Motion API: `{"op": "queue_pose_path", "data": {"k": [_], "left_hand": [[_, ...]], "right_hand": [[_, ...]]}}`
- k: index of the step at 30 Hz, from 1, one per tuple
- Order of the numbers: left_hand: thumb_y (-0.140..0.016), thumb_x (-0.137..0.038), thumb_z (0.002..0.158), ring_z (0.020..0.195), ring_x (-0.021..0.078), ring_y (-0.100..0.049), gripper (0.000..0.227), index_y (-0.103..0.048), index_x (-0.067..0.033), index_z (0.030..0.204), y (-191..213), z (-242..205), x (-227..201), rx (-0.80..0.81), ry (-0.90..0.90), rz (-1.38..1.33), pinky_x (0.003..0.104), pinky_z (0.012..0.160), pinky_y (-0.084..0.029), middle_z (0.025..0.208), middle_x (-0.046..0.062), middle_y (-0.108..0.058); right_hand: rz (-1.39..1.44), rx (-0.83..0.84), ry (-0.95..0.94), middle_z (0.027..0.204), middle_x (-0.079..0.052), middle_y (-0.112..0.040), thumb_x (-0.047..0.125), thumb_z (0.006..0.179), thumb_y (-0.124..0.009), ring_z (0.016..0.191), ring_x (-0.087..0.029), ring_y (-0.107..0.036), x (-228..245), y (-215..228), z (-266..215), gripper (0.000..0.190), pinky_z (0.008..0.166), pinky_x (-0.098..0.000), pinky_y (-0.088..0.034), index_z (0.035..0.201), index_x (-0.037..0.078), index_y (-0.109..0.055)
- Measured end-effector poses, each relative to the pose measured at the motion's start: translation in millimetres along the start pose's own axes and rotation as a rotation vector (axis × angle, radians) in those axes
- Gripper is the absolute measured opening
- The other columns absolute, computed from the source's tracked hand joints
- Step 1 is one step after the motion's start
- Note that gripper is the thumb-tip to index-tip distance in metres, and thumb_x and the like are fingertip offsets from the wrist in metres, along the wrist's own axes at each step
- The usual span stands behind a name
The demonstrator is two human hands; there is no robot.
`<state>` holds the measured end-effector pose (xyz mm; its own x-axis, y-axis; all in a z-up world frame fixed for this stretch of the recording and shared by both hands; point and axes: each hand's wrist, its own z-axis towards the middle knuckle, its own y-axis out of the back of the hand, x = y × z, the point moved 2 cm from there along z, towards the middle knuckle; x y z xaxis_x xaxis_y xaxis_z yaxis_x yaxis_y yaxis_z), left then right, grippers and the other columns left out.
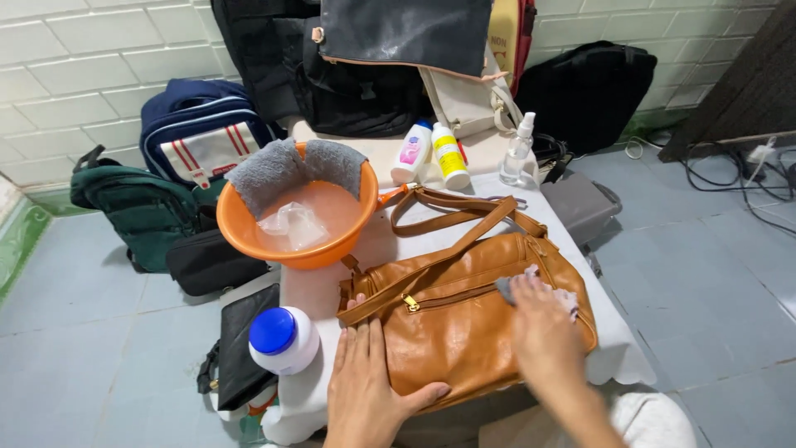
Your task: A person is cleaning a brown leather bag by dipping a cloth into a bowl of soapy water and wiping the bag's surface.
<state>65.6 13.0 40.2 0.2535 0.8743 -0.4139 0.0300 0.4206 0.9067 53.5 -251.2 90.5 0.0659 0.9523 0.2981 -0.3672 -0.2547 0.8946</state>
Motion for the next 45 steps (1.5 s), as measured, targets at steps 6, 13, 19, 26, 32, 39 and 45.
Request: {"op": "queue_pose_path", "data": {"k": [6,13,19,26,32,39,45], "left_hand": [[-0.097,-0.069,0.058,0.141,0.0495,-0.039,0.129,-0.043,0.0109,0.144,11.9,-4.7,-6.8,-0.148,-0.057,-0.071,0.050,0.120,-0.025,0.141,0.033,-0.052],[-0.094,-0.083,0.063,0.147,0.0475,-0.027,0.140,-0.033,0.0080,0.151,23.6,-7.3,-14.5,-0.011,0.011,-0.116,0.051,0.121,-0.017,0.153,0.029,-0.040],[-0.094,-0.077,0.065,0.150,0.0451,-0.025,0.135,-0.033,0.0076,0.152,31.7,-7.8,-17.3,-0.052,0.007,-0.146,0.050,0.119,-0.020,0.156,0.029,-0.037],[-0.091,-0.078,0.065,0.149,0.0468,-0.025,0.136,-0.034,0.0104,0.151,28.3,-8.4,-15.5,-0.001,0.002,-0.114,0.050,0.121,-0.018,0.155,0.032,-0.037],[-0.093,-0.077,0.065,0.147,0.0453,-0.030,0.133,-0.036,0.0082,0.150,36.5,-8.1,-16.9,-0.012,-0.005,-0.126,0.049,0.119,-0.022,0.152,0.029,-0.042],[-0.090,-0.076,0.076,0.149,0.0434,-0.028,0.132,-0.031,0.0186,0.147,46.8,-6.0,-25.5,0.027,-0.152,-0.019,0.052,0.123,-0.010,0.155,0.035,-0.033],[-0.080,-0.051,0.085,0.138,0.0462,-0.044,0.086,-0.049,0.0066,0.141,35.0,-13.5,-145.0,-0.205,-0.403,-0.019,0.067,0.114,-0.020,0.144,0.031,-0.052]], "right_hand": [[0.370,-0.097,0.223,0.143,-0.012,-0.063,0.003,0.082,-0.058,0.139,-0.028,-0.054,112.8,-0.8,-50.2,0.050,0.115,-0.0417,-0.038,0.132,0.001,-0.064],[-0.033,-0.197,0.441,0.139,-0.021,-0.062,-0.002,0.082,-0.059,0.130,-0.026,-0.061,15.2,27.0,-74.6,0.052,0.116,-0.0395,-0.045,0.134,-0.001,-0.057],[-0.015,-0.325,0.024,0.134,-0.034,-0.066,-0.004,0.093,-0.059,0.126,-0.046,-0.064,-4.8,10.1,-66.9,0.045,0.104,-0.0512,-0.056,0.137,-0.003,-0.064],[0.217,-0.318,0.372,0.135,-0.015,-0.067,-0.001,0.080,-0.060,0.132,-0.027,-0.061,44.9,-38.7,-103.8,0.047,0.116,-0.0429,-0.044,0.127,0.000,-0.065],[0.109,-0.309,0.202,0.133,-0.016,-0.070,-0.015,0.077,-0.065,0.127,-0.030,-0.066,-28.0,38.0,-66.3,0.047,0.115,-0.0428,-0.050,0.122,-0.001,-0.070],[0.725,-0.436,-0.570,0.122,-0.033,-0.064,-0.017,0.105,-0.058,0.104,-0.032,-0.063,-142.1,49.1,-67.2,0.034,0.097,-0.0402,-0.052,0.139,-0.016,-0.059],[0.540,-0.619,-0.422,0.125,-0.033,-0.061,-0.016,0.116,-0.053,0.110,-0.034,-0.062,-143.0,89.9,-46.2,0.037,0.095,-0.0416,-0.052,0.152,-0.020,-0.051]]}}
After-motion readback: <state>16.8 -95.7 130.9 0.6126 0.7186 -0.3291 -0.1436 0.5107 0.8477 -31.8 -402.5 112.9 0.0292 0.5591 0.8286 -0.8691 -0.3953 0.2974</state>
